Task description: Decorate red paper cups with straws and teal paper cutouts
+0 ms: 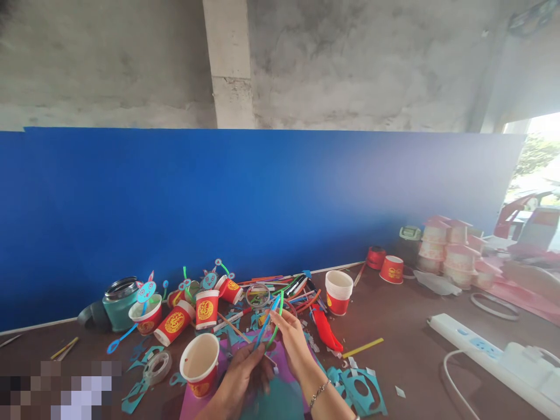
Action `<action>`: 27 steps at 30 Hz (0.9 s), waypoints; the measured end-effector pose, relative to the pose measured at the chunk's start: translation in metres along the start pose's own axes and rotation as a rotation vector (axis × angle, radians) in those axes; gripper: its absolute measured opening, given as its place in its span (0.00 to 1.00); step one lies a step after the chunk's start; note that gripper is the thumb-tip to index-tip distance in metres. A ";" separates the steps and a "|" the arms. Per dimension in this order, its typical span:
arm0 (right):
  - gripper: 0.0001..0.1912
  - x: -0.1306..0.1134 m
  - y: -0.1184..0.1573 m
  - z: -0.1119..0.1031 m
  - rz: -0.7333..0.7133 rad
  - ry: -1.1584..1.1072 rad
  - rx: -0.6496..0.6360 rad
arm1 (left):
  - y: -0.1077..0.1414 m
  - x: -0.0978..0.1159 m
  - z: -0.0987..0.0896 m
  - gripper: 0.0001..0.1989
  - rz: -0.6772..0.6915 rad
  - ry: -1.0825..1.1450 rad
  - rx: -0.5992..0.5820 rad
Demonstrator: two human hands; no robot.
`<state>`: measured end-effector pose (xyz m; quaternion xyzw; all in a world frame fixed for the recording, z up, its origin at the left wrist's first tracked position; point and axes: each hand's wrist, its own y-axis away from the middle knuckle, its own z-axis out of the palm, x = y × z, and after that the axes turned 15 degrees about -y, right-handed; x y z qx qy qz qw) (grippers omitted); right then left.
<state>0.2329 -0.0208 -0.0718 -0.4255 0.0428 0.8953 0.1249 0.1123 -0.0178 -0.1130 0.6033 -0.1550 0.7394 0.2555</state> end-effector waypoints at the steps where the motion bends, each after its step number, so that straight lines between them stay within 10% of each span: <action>1: 0.20 0.000 -0.001 -0.001 -0.004 -0.015 0.007 | 0.000 0.000 0.000 0.33 -0.002 0.002 0.002; 27: 0.11 0.006 0.000 0.001 0.110 -0.320 0.030 | 0.012 0.020 0.005 0.23 0.241 -0.042 0.443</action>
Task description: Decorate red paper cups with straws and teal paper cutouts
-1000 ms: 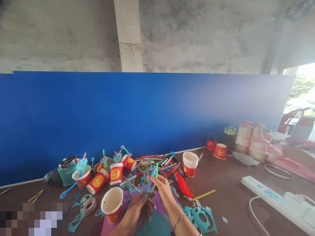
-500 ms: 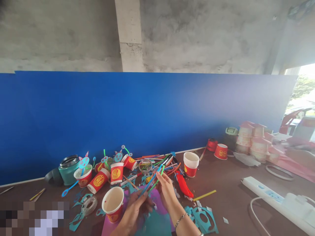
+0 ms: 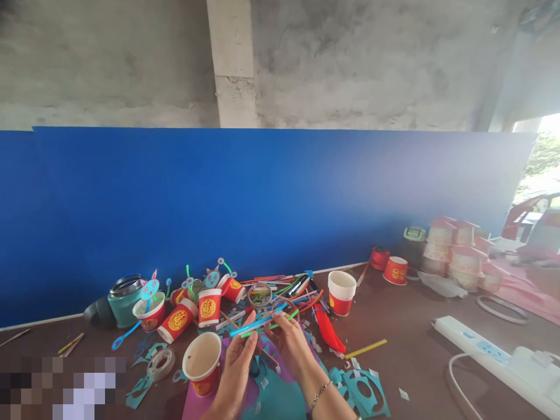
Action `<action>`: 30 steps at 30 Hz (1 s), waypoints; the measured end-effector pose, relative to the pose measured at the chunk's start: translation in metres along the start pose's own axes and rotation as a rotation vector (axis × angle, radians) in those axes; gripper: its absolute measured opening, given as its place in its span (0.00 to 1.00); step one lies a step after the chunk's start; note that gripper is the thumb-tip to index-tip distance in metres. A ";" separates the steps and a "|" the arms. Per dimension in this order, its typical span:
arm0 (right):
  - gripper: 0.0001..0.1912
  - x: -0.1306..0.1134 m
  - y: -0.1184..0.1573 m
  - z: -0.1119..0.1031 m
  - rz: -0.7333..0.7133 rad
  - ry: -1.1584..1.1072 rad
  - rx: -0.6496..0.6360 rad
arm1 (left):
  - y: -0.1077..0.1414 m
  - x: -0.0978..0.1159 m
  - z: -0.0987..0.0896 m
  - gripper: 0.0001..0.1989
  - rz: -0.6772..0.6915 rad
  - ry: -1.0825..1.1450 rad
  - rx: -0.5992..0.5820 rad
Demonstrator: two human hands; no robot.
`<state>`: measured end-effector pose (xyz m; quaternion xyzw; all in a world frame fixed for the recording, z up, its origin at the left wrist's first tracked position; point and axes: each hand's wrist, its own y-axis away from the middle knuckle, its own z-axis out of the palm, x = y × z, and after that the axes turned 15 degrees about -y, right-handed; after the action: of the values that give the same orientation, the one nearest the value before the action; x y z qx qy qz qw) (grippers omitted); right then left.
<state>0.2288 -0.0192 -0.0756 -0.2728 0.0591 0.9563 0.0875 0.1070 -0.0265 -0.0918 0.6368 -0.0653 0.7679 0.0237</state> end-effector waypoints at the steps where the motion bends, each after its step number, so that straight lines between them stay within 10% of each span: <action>1: 0.11 0.001 0.001 0.000 0.018 0.009 -0.006 | 0.001 0.000 -0.001 0.21 0.001 -0.056 0.022; 7: 0.09 -0.006 -0.004 -0.008 0.144 0.075 -0.074 | 0.001 -0.001 -0.011 0.18 -0.125 -0.131 0.185; 18: 0.16 -0.016 -0.001 -0.009 0.170 0.222 -0.243 | 0.001 -0.010 0.005 0.25 -0.293 0.159 -0.445; 30: 0.13 -0.011 0.007 -0.002 0.123 0.521 -0.244 | 0.008 0.012 0.000 0.31 -0.324 0.092 -0.480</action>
<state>0.2372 -0.0277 -0.0710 -0.5137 -0.0194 0.8575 -0.0222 0.1041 -0.0354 -0.0802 0.5795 -0.1416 0.7449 0.2988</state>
